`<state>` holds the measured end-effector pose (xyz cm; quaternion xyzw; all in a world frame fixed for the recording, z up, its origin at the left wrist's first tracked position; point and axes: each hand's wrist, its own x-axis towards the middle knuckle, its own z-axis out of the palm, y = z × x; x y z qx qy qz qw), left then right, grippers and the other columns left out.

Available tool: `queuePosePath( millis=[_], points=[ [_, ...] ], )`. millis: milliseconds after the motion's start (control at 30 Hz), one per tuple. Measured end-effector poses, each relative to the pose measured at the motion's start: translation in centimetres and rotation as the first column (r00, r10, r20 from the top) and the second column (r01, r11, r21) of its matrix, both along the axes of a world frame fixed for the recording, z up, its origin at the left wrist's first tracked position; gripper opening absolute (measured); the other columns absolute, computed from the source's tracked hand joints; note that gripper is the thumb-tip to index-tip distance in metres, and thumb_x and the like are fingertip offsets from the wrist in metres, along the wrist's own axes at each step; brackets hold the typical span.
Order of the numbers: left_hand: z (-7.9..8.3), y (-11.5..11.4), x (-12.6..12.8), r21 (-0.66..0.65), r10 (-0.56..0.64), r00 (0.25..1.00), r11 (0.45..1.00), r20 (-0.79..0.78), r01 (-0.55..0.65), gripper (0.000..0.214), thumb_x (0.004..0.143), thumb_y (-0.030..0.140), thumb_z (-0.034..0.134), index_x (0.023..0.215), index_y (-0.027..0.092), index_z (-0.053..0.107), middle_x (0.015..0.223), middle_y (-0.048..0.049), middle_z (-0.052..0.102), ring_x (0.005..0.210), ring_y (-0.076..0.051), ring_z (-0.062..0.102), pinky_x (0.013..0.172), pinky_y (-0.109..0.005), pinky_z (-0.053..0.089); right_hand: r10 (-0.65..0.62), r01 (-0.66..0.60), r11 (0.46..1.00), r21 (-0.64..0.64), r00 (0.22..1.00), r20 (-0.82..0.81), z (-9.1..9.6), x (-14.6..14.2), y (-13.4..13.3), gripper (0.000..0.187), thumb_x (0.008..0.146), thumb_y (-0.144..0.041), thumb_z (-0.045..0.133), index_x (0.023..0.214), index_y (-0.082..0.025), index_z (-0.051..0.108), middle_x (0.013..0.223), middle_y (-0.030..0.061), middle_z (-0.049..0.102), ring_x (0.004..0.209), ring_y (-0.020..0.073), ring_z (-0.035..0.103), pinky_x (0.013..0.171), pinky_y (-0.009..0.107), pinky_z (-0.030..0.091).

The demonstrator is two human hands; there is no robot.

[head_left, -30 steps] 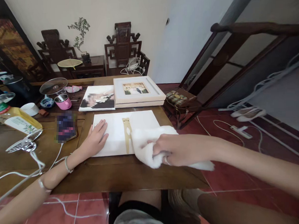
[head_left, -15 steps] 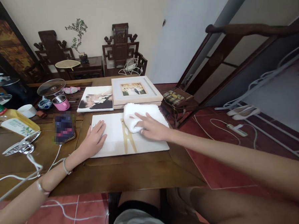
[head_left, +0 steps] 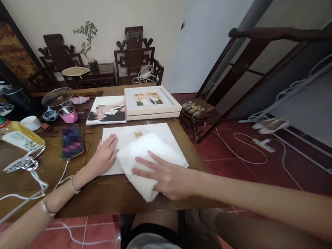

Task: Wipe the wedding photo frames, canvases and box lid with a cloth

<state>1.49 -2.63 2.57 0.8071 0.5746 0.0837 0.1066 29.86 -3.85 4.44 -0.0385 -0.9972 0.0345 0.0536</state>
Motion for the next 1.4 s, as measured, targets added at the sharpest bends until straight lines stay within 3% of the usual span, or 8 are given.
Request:
queuePosePath(
  millis=[167,367,533,667,800,1033,1200,1400],
  points=[
    [-0.7,0.1,0.3,0.017,-0.003,1.000,1.000,0.007,0.003,0.053,0.096,0.028,0.029,0.147,0.015,0.032,0.158,-0.0154,0.026,0.147,-0.026,0.020,0.116,-0.058,0.016,-0.105,0.114,0.987,-0.115,0.991,0.086,0.9,-1.2,1.1,0.038,0.068,-0.006,0.054,0.099,-0.019,0.073,0.151,0.0115,0.040,0.143,0.0377,0.021,0.109,0.069,0.021],
    [-1.9,0.4,0.1,0.030,0.024,0.999,0.999,0.021,-0.024,0.055,0.098,0.036,0.029,0.148,0.014,0.030,0.158,-0.0156,0.025,0.147,-0.027,0.020,0.116,-0.057,0.014,-0.405,0.411,0.872,-0.265,0.911,0.080,1.2,-3.6,4.8,0.040,0.073,-0.002,0.047,0.105,-0.014,0.069,0.148,0.0160,0.043,0.144,0.0316,0.023,0.112,0.063,0.021],
    [-1.9,0.3,-0.3,0.034,0.026,0.999,0.999,0.026,-0.027,0.055,0.098,0.036,0.029,0.148,0.014,0.029,0.158,-0.0163,0.024,0.147,-0.027,0.020,0.116,-0.056,0.015,-0.519,0.529,0.801,-0.281,0.847,0.116,1.5,-4.8,7.7,0.045,0.076,0.001,0.041,0.112,-0.011,0.064,0.138,0.0187,0.054,0.144,0.0289,0.022,0.112,0.058,0.026],
    [-2.2,0.5,-0.3,0.036,0.039,0.997,0.998,0.070,-0.041,0.054,0.099,0.035,0.023,0.148,0.014,0.029,0.158,-0.0162,0.025,0.147,-0.026,0.020,0.116,-0.056,0.014,-0.502,0.521,0.845,-0.120,0.850,0.157,1.6,-5.4,6.9,0.045,0.077,0.000,0.044,0.117,-0.010,0.064,0.149,0.0188,0.041,0.143,0.0379,0.021,0.105,0.064,0.031],
    [-2.4,0.9,-0.4,0.040,0.042,0.992,0.998,0.120,-0.047,0.053,0.099,0.034,0.023,0.148,0.013,0.029,0.158,-0.0169,0.024,0.147,-0.025,0.017,0.117,-0.055,0.013,-0.498,0.507,0.862,0.026,0.834,0.238,2.0,-5.9,3.2,0.045,0.078,-0.003,0.050,0.121,-0.010,0.064,0.153,0.0182,0.032,0.141,0.0462,0.021,0.102,0.069,0.032],
    [-1.9,0.8,-0.2,0.031,0.035,0.991,0.999,0.133,-0.040,0.052,0.099,0.030,0.024,0.146,0.009,0.032,0.157,-0.0189,0.024,0.148,-0.026,0.014,0.117,-0.054,0.015,-0.350,0.399,0.915,-0.055,0.856,0.381,4.7,-6.2,-3.5,0.038,0.074,-0.015,0.067,0.112,-0.016,0.071,0.148,0.0204,0.041,0.134,0.0514,0.031,0.095,0.069,0.041],
    [-2.3,0.9,-0.5,0.031,0.011,0.992,0.999,0.125,-0.015,0.052,0.099,0.028,0.022,0.147,0.009,0.030,0.158,-0.0198,0.023,0.148,-0.028,0.014,0.116,-0.057,0.016,-0.236,0.296,0.949,-0.111,0.897,0.374,4.7,-6.3,-3.5,0.032,0.069,-0.017,0.074,0.101,-0.022,0.074,0.145,0.0146,0.047,0.134,0.0489,0.034,0.093,0.068,0.041],
    [-2.6,1.0,-0.9,0.029,-0.008,0.995,1.000,0.101,0.005,0.053,0.096,0.021,0.025,0.148,0.011,0.028,0.158,-0.0190,0.023,0.148,-0.027,0.013,0.117,-0.056,0.015,-0.206,0.276,0.944,-0.182,0.921,0.330,5.1,-6.6,-1.1,0.029,0.077,-0.007,0.054,0.098,-0.015,0.072,0.135,0.0119,0.058,0.127,0.0382,0.048,0.091,0.052,0.049]
  ],
)
